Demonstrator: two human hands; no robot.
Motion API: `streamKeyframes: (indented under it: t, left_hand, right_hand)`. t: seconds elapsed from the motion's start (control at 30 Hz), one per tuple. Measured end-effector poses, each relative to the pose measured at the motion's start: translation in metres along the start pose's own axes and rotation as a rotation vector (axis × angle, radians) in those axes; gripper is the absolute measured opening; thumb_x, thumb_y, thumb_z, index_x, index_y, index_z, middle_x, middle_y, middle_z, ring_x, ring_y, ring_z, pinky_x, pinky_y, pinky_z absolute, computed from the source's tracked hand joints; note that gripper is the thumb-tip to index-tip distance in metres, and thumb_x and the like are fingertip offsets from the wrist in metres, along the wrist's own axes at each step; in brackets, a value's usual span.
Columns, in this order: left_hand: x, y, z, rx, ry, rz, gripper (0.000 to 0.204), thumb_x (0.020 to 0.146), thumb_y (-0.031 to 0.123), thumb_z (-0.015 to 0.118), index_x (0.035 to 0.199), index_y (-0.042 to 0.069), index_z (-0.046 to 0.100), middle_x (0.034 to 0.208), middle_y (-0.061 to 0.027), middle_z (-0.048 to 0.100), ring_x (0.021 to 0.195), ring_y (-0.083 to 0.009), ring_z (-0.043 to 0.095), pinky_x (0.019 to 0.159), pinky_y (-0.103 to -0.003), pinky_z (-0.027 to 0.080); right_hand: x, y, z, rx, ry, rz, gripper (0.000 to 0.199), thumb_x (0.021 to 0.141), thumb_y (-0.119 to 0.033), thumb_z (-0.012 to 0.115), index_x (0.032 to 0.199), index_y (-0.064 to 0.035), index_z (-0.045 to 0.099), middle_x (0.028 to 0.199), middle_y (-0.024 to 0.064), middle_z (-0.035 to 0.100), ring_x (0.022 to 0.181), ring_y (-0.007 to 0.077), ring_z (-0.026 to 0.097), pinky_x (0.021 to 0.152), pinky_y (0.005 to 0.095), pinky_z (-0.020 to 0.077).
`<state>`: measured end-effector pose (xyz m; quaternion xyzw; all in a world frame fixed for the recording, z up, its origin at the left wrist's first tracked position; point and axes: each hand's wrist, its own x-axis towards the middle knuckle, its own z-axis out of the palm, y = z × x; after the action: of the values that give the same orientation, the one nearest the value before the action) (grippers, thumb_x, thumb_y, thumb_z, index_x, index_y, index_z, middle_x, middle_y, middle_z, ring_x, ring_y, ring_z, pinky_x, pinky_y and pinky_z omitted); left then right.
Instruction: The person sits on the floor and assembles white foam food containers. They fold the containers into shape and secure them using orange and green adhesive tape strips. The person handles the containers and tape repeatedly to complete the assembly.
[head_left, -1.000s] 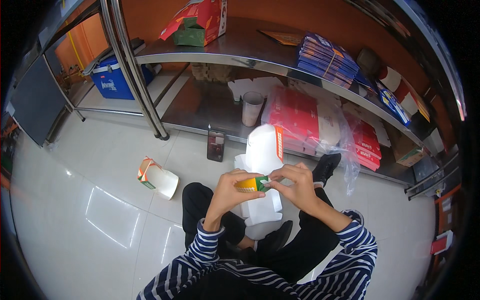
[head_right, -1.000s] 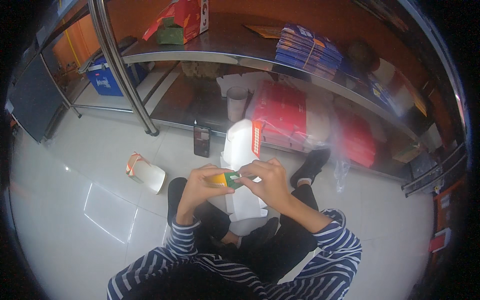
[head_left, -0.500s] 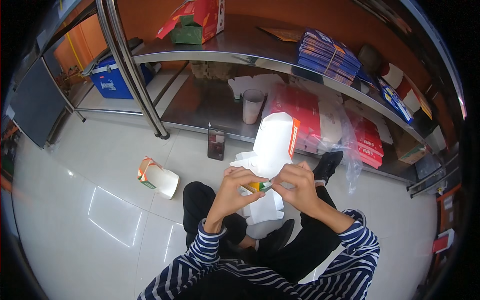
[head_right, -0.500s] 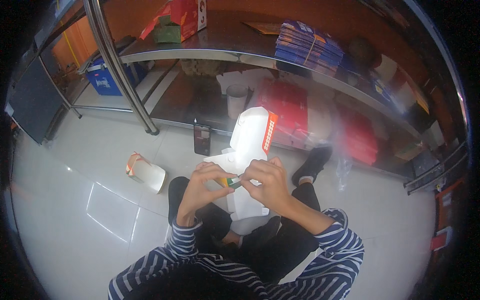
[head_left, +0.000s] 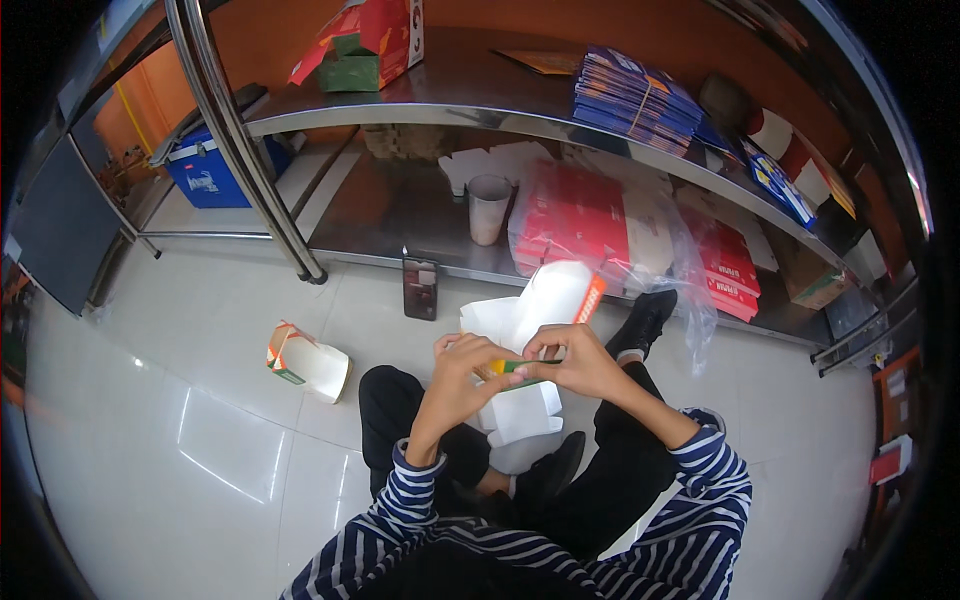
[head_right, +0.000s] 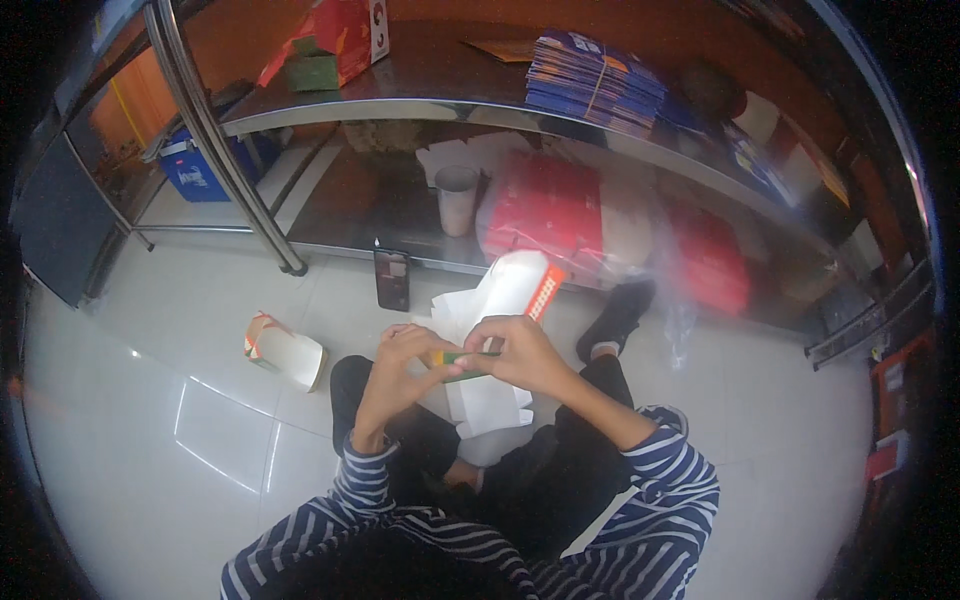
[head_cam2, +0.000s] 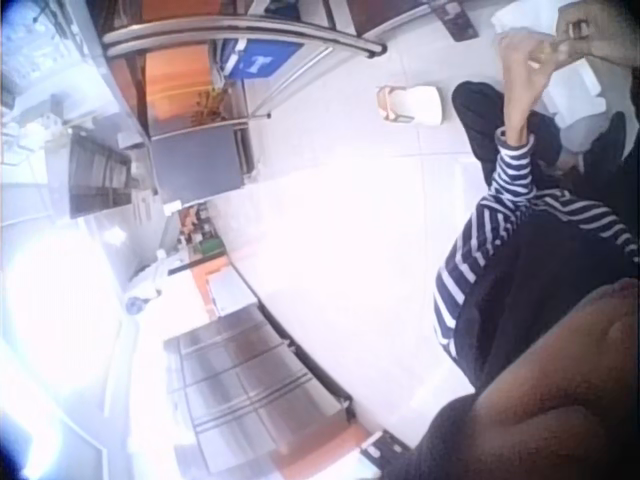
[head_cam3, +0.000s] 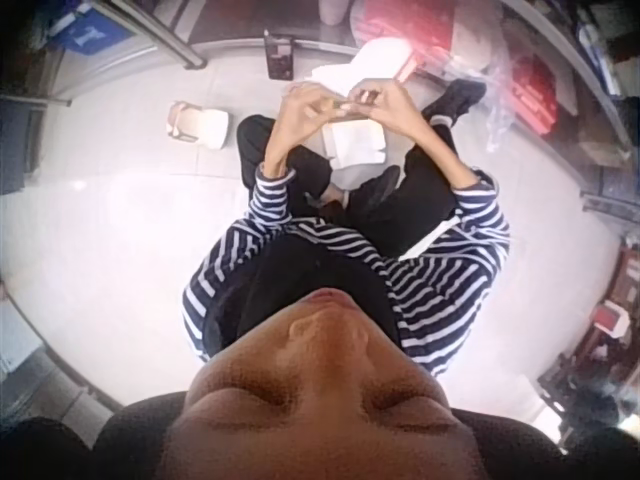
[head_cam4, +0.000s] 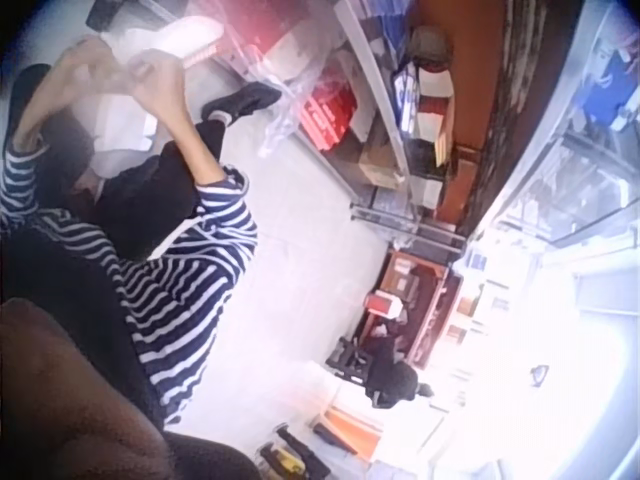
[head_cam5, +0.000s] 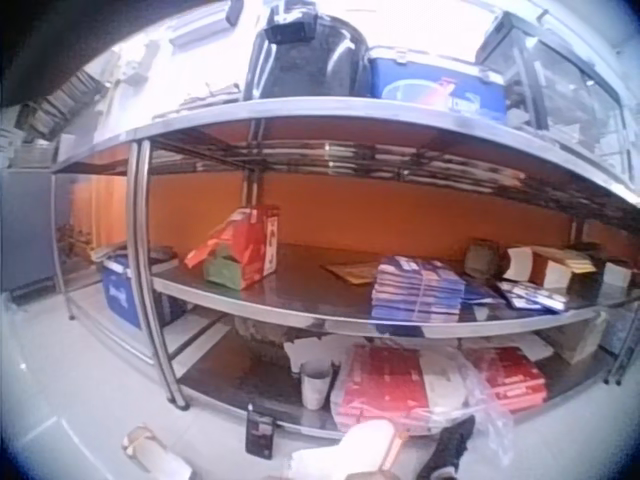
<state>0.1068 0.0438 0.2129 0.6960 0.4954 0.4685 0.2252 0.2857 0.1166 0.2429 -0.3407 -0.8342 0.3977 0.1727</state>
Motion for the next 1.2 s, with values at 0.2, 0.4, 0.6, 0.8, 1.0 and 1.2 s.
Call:
streamKeyframes:
  t: [0.2,0.4,0.6,0.8,1.0,1.2]
  left_hand:
    - [-0.017,-0.043,-0.005,-0.501,0.086,-0.41,0.015,0.075,0.013,0.069,0.083,0.002,0.063,0.076,-0.0024,0.061,0.076,-0.0115,0.055,0.079,-0.026,0.039]
    - [-0.021,-0.056,-0.005,-0.739,0.105,-0.432,0.015,0.081,0.01,0.064,0.09,0.0,0.06,0.085,-0.002,0.059,0.084,-0.0095,0.053,0.08,-0.024,0.039]
    - [-0.026,-0.065,-0.003,-0.897,0.033,-0.382,0.019,0.082,0.009,0.062,0.097,-0.001,0.058,0.09,-0.0026,0.059,0.087,-0.0107,0.053,0.08,-0.025,0.04]
    - [-0.025,-0.068,-0.011,-0.817,-0.022,-0.251,0.019,0.081,0.011,0.063,0.096,0.0,0.06,0.092,-0.0056,0.06,0.09,-0.0135,0.053,0.084,-0.028,0.039]
    - [-0.011,-0.044,-0.007,0.074,0.098,0.148,0.021,0.073,0.012,0.066,0.093,0.007,0.064,0.088,-0.0069,0.062,0.086,-0.02,0.056,0.081,-0.03,0.039]
    - [-0.008,-0.022,0.019,0.079,0.049,0.128,0.013,0.065,0.011,0.071,0.076,0.005,0.067,0.07,-0.0038,0.063,0.067,-0.0189,0.06,0.068,-0.031,0.044]
  right_hand:
    - [0.005,0.002,-0.013,-0.087,0.251,-0.198,0.019,0.081,-0.008,0.058,0.099,-0.0038,0.062,0.091,0.009,0.063,0.081,0.0184,0.059,0.071,0.0292,0.0451]
    - [-0.004,0.008,-0.017,-0.084,0.193,-0.158,0.025,0.079,-0.01,0.059,0.103,-0.0038,0.059,0.097,0.0086,0.056,0.089,0.0223,0.054,0.075,0.0322,0.0434]
    - [0.003,0.002,-0.011,0.011,0.186,-0.161,0.03,0.077,-0.009,0.061,0.107,-0.0073,0.057,0.102,0.0096,0.049,0.097,0.0235,0.048,0.081,0.032,0.0391]
    - [0.001,0.01,-0.014,-0.335,0.173,-0.356,0.023,0.078,-0.013,0.062,0.1,-0.0063,0.059,0.105,0.0108,0.041,0.099,0.024,0.041,0.09,0.0343,0.031]
    - [0.0,0.008,-0.015,-0.517,0.183,-0.342,0.013,0.073,-0.015,0.065,0.083,-0.0061,0.061,0.094,0.0052,0.048,0.096,0.0233,0.043,0.081,0.0368,0.0318]
    - [-0.003,-0.002,-0.003,-0.844,0.134,-0.459,0.017,0.065,-0.015,0.066,0.076,-0.0026,0.063,0.086,0.0049,0.053,0.098,0.0218,0.045,0.077,0.04,0.0327]
